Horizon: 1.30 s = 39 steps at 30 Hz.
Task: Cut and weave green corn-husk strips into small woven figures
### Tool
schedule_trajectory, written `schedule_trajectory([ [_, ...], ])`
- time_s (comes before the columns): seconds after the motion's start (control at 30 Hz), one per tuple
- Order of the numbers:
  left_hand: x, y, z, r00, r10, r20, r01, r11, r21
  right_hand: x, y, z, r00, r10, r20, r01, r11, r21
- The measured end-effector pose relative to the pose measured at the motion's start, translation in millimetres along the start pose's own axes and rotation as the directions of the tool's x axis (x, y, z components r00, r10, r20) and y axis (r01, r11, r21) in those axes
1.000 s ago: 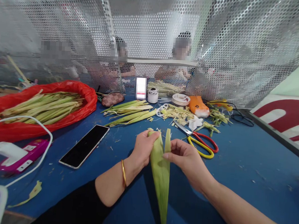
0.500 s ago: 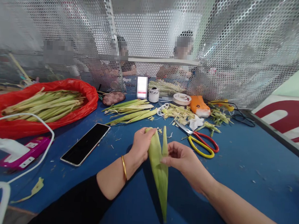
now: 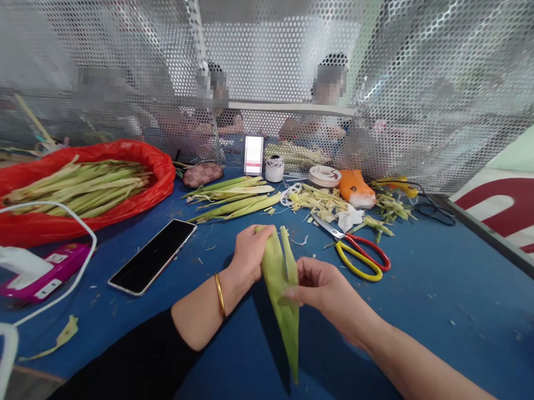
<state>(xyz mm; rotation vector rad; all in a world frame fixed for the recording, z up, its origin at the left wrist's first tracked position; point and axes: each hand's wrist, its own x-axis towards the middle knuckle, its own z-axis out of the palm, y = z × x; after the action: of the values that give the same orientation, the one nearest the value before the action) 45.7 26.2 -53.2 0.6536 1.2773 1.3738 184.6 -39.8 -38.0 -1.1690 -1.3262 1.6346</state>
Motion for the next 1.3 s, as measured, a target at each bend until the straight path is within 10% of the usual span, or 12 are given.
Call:
schedule_trajectory([
  [0.73, 6.1, 11.9, -3.5, 0.998, -0.014, -0.065, 0.011, 0.999, -0.046, -1.8, 1.5, -1.9, 0.990, 0.021, 0.139, -0.018, 1.000, -0.024],
  [1.2, 15.2, 4.9, -7.6, 0.998, -0.027, -0.060, 0.027, 1.000, 0.004, -21.9, -20.6, -16.8, 0.903, -0.288, 0.320, 0.153, 0.909, 0.387],
  [1.3, 16.0, 3.5, -8.0, 0.998, -0.038, -0.043, 0.038, 0.999, 0.003, -16.8, -25.4, -28.8, 0.927, -0.310, 0.210, 0.240, 0.923, 0.302],
])
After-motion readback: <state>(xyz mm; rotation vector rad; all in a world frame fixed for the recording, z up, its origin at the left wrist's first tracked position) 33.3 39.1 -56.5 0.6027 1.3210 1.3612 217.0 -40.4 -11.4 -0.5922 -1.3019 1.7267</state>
